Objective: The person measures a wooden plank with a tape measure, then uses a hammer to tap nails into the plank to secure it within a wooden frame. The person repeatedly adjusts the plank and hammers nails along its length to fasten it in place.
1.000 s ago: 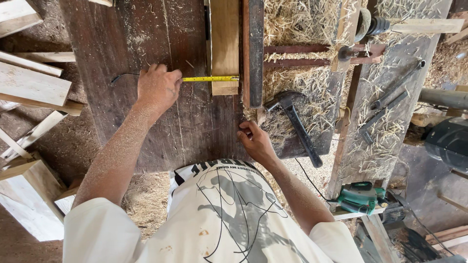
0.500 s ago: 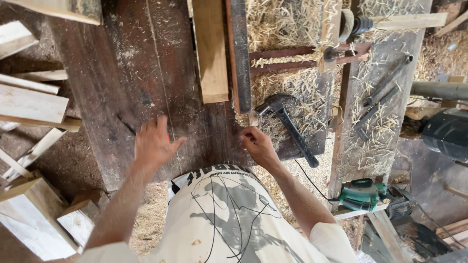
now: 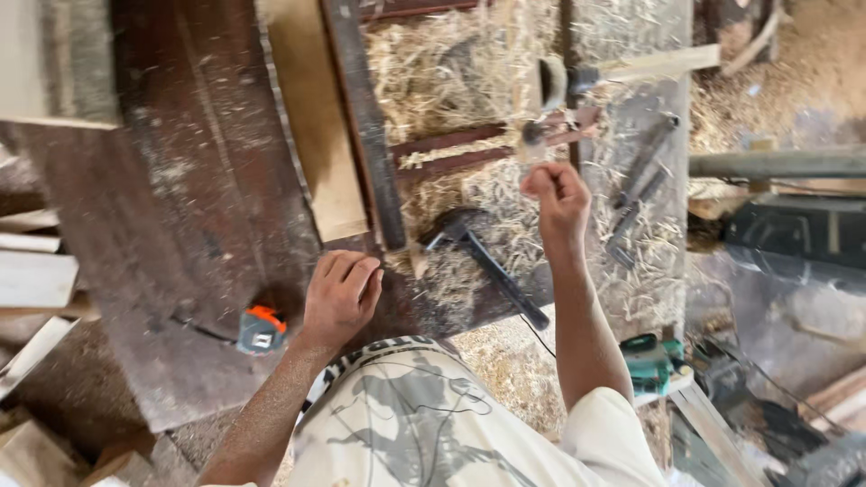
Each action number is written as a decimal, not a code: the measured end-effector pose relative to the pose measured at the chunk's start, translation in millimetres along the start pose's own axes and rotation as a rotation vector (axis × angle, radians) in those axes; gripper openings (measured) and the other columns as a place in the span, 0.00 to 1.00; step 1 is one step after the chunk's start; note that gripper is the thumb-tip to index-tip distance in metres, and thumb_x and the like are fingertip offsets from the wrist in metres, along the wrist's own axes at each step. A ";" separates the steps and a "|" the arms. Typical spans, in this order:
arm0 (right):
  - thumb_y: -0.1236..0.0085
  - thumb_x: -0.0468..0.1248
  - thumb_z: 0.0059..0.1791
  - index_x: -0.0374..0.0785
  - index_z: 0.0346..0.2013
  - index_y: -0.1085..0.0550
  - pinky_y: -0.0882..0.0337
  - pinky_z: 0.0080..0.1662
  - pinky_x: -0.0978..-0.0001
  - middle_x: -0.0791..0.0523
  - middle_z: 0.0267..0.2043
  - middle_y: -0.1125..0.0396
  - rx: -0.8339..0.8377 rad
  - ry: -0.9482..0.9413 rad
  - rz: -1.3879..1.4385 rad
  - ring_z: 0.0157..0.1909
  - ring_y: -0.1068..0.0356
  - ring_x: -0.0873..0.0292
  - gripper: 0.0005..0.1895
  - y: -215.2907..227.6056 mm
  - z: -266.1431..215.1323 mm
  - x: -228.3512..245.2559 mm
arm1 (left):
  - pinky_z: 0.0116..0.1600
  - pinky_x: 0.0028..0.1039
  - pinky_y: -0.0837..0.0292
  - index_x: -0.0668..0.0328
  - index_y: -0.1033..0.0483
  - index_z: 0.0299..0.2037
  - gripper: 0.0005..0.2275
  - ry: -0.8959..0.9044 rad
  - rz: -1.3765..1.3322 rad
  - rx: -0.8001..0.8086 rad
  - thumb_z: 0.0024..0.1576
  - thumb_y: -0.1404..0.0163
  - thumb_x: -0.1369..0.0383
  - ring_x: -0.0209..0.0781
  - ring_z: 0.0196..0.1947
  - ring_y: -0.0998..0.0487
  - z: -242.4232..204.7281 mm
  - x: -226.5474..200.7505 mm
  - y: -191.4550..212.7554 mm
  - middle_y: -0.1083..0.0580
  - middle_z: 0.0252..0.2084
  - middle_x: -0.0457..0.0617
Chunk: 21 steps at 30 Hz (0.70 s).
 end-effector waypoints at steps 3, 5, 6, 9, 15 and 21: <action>0.47 0.32 0.57 0.34 0.38 0.24 0.27 0.42 0.75 0.56 0.34 0.28 -0.227 -0.081 -0.048 0.36 0.28 0.65 0.05 54.1 32.0 -31.6 | 0.59 0.43 0.27 0.62 0.24 0.41 0.07 -0.136 -0.028 -0.006 0.55 0.41 0.74 0.52 0.46 0.25 30.6 -23.5 -18.0 0.26 0.40 0.52; 0.46 0.34 0.56 0.35 0.37 0.24 0.26 0.39 0.74 0.55 0.31 0.29 -0.260 -0.219 -0.068 0.32 0.29 0.65 0.06 78.8 29.3 -54.0 | 0.64 0.44 0.28 0.61 0.25 0.39 0.05 -0.193 -0.022 0.047 0.56 0.42 0.73 0.49 0.47 0.24 49.1 -28.2 -35.6 0.26 0.40 0.51; 0.45 0.35 0.55 0.35 0.37 0.24 0.26 0.37 0.73 0.55 0.30 0.29 -0.259 -0.293 -0.069 0.31 0.29 0.64 0.06 86.6 21.1 -63.3 | 0.67 0.44 0.29 0.61 0.25 0.38 0.04 -0.208 -0.007 0.072 0.57 0.42 0.73 0.48 0.47 0.24 56.4 -26.8 -45.8 0.26 0.40 0.50; 0.46 0.42 0.59 0.34 0.37 0.27 0.29 0.34 0.67 0.54 0.34 0.32 -0.039 -0.490 -0.097 0.33 0.33 0.60 0.13 66.7 -19.2 -79.4 | 0.68 0.45 0.33 0.62 0.24 0.36 0.04 -0.282 0.077 0.146 0.58 0.44 0.70 0.48 0.47 0.24 75.4 -14.1 -74.4 0.25 0.39 0.52; 0.36 0.44 0.50 0.33 0.52 0.30 0.26 0.49 0.61 0.50 0.52 0.33 0.446 -0.332 -0.371 0.48 0.30 0.58 0.23 -29.9 -96.3 -78.8 | 0.54 0.37 0.32 0.58 0.25 0.29 0.08 -0.279 0.239 0.341 0.61 0.46 0.69 0.44 0.34 0.27 91.3 5.1 -106.3 0.29 0.26 0.47; 0.36 0.39 0.45 0.35 0.45 0.34 0.26 0.44 0.57 0.51 0.41 0.37 0.515 -0.013 -0.822 0.40 0.34 0.54 0.20 -50.7 -71.6 -45.7 | 0.50 0.36 0.34 0.55 0.27 0.27 0.07 -0.286 0.311 0.312 0.58 0.46 0.69 0.44 0.33 0.27 102.9 -5.2 -109.5 0.30 0.26 0.46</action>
Point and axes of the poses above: each hand's wrist, its own z-axis towards the middle knuckle, its own y-axis out of the back of the hand, x = y × z, the point moved 4 cm from there along z, towards the middle knuckle
